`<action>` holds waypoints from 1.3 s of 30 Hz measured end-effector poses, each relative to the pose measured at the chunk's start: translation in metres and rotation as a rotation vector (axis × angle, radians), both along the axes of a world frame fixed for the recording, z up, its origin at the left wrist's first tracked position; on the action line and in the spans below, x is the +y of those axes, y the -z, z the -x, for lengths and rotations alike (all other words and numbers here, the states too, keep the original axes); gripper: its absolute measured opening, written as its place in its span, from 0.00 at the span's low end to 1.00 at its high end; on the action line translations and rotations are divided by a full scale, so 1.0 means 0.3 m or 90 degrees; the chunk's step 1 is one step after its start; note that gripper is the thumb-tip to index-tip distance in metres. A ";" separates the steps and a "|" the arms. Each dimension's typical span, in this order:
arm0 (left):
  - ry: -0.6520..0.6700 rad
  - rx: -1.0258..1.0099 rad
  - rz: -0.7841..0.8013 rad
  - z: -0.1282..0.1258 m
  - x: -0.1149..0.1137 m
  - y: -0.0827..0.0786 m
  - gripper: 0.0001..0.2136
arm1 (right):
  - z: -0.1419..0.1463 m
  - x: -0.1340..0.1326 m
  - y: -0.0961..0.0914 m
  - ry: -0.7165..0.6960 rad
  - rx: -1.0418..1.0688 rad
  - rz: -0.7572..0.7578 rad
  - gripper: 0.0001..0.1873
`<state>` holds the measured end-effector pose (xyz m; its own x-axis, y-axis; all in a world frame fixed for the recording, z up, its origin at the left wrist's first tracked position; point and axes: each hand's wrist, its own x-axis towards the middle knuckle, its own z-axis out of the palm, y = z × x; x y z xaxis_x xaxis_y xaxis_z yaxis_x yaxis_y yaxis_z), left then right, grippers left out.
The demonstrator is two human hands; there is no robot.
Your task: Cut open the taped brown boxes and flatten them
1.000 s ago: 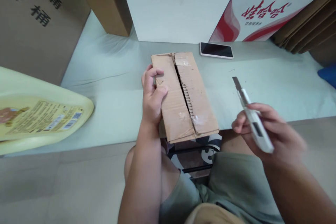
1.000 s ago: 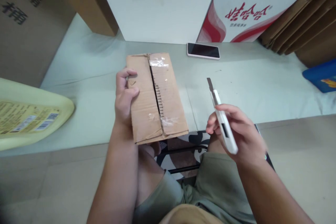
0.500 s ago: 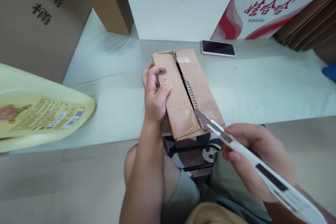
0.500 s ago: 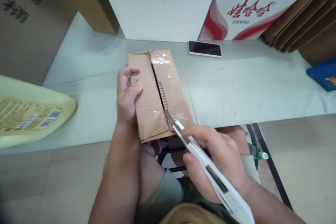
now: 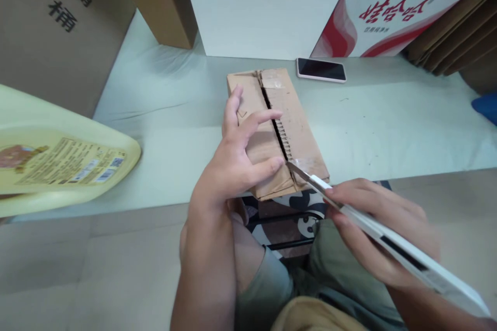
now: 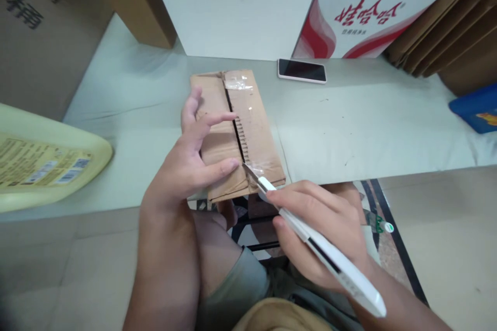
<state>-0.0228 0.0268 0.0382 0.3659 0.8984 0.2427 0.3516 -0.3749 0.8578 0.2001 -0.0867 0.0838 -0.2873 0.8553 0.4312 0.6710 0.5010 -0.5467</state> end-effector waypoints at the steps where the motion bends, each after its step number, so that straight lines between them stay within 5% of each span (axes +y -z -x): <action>1: 0.002 0.021 -0.003 0.001 0.001 0.001 0.29 | -0.005 -0.005 0.003 0.012 -0.018 -0.011 0.14; 18: 0.009 0.022 -0.016 0.004 0.001 0.009 0.27 | 0.023 0.004 -0.004 0.041 -0.130 -0.090 0.08; 39: 0.013 0.050 0.001 0.006 0.008 0.015 0.27 | 0.061 0.010 -0.040 0.011 -0.053 -0.009 0.07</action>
